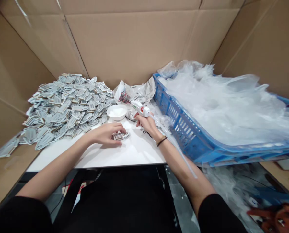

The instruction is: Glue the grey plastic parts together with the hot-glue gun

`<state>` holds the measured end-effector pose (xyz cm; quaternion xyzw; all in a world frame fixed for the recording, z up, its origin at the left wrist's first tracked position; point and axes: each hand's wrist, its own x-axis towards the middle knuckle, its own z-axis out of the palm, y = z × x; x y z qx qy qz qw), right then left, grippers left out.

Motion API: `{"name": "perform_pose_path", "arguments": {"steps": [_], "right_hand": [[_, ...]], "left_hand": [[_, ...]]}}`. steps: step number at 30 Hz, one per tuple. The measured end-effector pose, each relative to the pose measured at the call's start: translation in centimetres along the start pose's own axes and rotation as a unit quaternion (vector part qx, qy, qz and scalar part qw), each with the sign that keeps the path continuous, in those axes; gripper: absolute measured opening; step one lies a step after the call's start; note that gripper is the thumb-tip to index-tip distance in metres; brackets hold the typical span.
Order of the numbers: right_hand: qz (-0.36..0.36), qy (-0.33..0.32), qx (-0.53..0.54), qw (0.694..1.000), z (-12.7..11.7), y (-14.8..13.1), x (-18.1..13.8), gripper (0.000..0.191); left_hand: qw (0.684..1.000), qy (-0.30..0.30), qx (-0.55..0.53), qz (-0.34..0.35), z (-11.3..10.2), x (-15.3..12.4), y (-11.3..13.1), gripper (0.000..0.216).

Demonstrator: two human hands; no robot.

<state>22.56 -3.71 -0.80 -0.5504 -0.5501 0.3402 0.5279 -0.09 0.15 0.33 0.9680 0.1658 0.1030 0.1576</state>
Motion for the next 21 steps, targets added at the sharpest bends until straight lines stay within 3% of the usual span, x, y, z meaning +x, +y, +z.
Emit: {"name": "perform_pose_path", "arguments": {"steps": [9, 13, 17, 21], "right_hand": [[0.005, -0.007, -0.007, 1.000, 0.0, 0.5, 0.1, 0.018], [0.011, -0.008, -0.002, 1.000, 0.1, 0.1, -0.1, 0.016], [0.000, -0.013, -0.001, 1.000, 0.0, 0.2, 0.0, 0.017], [0.004, -0.017, -0.003, 1.000, -0.1, 0.5, 0.1, 0.017]], "left_hand": [[0.979, 0.137, -0.133, -0.074, 1.4, -0.6, -1.5, 0.025], [0.964, 0.164, -0.158, -0.137, 2.0, -0.6, -1.9, 0.028], [0.962, 0.168, -0.110, -0.186, 2.2, -0.9, -2.6, 0.027], [0.976, 0.145, 0.004, -0.160, 1.1, -1.6, -2.4, 0.025]]}}
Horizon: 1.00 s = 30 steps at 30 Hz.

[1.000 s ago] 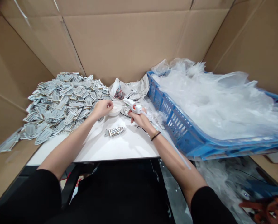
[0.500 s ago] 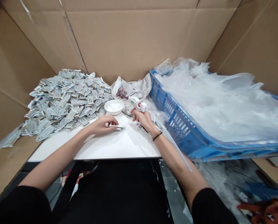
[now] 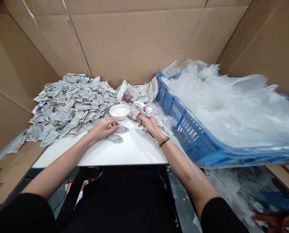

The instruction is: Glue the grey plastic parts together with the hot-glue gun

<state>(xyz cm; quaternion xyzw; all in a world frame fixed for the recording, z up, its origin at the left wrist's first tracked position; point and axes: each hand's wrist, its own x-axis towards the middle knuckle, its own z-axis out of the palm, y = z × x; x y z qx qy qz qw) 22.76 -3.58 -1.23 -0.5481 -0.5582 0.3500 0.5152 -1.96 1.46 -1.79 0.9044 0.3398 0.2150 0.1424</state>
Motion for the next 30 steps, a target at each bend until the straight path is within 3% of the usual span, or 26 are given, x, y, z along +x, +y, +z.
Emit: {"name": "perform_pose_path", "arguments": {"steps": [2, 5, 7, 13, 17, 20, 22, 26, 30], "right_hand": [[0.001, 0.004, -0.001, 1.000, 0.0, 0.0, 0.0, 0.017], [0.002, 0.015, 0.001, 1.000, 0.0, -0.3, 0.0, 0.016], [0.004, 0.020, 0.003, 1.000, 0.0, -0.4, -0.1, 0.015], [-0.007, 0.010, 0.000, 1.000, 0.0, 0.1, 0.1, 0.015], [-0.003, 0.012, -0.013, 1.000, 0.0, 0.1, 0.0, 0.015], [0.008, 0.010, -0.010, 1.000, 0.0, -0.5, -0.2, 0.016], [0.015, 0.011, -0.008, 1.000, 0.0, -0.8, -0.3, 0.015], [0.026, 0.018, -0.015, 0.999, 0.1, -1.0, -0.3, 0.015], [0.009, 0.011, -0.019, 1.000, 0.0, -0.4, -0.2, 0.016]], "left_hand": [[0.998, -0.010, 0.025, 0.049, -0.8, -0.3, 0.4, 0.027], [0.987, -0.086, 0.014, 0.137, -1.1, -0.6, 1.0, 0.036], [0.982, -0.115, 0.019, 0.151, -0.6, -0.7, 1.3, 0.036], [0.987, -0.035, 0.099, 0.118, 1.8, 0.0, 2.6, 0.043], [0.987, 0.045, 0.122, 0.097, 1.3, 1.9, 3.1, 0.036], [0.980, 0.096, 0.168, 0.052, 0.4, 4.3, 2.1, 0.029], [0.974, 0.085, 0.210, 0.011, -0.1, 6.0, 1.1, 0.027], [0.974, -0.030, 0.206, -0.090, -0.6, 8.5, -0.8, 0.023], [0.980, -0.049, 0.158, -0.108, -0.7, 9.9, -1.9, 0.019]]}}
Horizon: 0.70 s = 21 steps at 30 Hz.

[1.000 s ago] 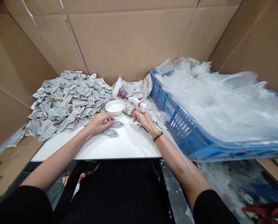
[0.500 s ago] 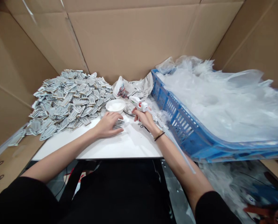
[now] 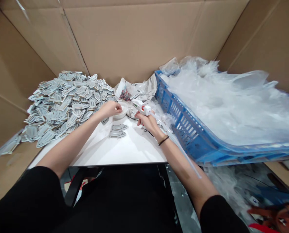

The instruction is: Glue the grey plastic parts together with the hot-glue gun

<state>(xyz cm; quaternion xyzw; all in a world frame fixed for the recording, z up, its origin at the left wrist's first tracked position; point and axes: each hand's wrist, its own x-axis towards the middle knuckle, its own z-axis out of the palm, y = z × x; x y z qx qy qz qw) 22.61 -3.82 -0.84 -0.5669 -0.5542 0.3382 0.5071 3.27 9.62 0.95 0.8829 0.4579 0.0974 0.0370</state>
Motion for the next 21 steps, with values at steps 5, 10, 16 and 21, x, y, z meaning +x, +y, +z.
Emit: {"name": "perform_pose_path", "arguments": {"steps": [5, 10, 16, 21], "right_hand": [[-0.010, -0.008, 0.004, 1.000, 0.0, 0.6, 0.2, 0.016], [-0.008, -0.005, 0.003, 1.000, -0.1, 0.6, 0.2, 0.016], [0.001, 0.001, 0.008, 1.000, -0.1, 0.2, 0.2, 0.012], [0.008, -0.001, 0.010, 1.000, -0.1, -0.1, 0.1, 0.014]], "left_hand": [[0.998, -0.006, -0.054, 0.029, 0.7, 1.4, -0.2, 0.022], [0.997, 0.014, -0.082, 0.008, 1.7, 1.6, 0.4, 0.025], [0.986, 0.110, -0.124, -0.020, 1.0, 0.2, 0.5, 0.016], [0.959, 0.165, -0.231, 0.027, 0.0, -2.9, 1.1, 0.026]]}}
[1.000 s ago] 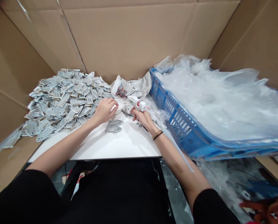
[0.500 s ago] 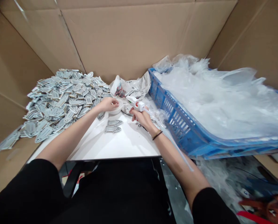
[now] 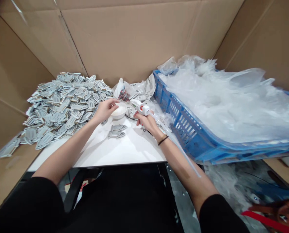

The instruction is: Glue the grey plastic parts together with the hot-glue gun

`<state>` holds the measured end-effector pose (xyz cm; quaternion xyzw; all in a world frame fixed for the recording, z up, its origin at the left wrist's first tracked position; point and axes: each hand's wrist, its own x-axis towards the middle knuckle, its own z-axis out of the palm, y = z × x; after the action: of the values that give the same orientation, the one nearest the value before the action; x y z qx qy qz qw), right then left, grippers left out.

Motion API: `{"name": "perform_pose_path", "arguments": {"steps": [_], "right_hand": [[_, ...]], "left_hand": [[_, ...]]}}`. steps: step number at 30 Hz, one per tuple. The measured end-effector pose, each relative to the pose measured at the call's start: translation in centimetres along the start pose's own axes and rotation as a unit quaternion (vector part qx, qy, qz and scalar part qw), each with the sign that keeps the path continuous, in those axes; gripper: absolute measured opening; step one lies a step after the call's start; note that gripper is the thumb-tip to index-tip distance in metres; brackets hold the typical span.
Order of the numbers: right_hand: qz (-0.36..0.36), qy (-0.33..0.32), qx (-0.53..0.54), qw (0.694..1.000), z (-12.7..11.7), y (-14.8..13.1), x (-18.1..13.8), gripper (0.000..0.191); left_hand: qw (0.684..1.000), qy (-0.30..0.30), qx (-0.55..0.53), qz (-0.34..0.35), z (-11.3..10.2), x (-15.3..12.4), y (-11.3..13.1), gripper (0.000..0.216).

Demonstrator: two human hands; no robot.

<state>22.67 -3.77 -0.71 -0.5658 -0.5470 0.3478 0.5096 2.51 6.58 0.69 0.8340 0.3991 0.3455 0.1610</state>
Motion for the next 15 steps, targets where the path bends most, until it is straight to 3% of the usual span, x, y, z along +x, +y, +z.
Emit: {"name": "perform_pose_path", "arguments": {"steps": [4, 7, 15], "right_hand": [[0.005, 0.003, -0.014, 1.000, 0.0, -0.1, -0.2, 0.016], [0.003, 0.000, -0.015, 1.000, 0.1, 0.1, -0.2, 0.015], [-0.005, -0.001, -0.016, 1.000, 0.0, 0.4, -0.1, 0.016]], "left_hand": [[0.984, -0.108, -0.139, -0.004, -0.7, -3.3, 1.1, 0.034], [0.972, -0.159, -0.171, -0.019, -1.3, -4.9, 1.2, 0.031], [0.968, -0.140, -0.167, -0.122, -1.0, -5.8, -0.4, 0.024]]}}
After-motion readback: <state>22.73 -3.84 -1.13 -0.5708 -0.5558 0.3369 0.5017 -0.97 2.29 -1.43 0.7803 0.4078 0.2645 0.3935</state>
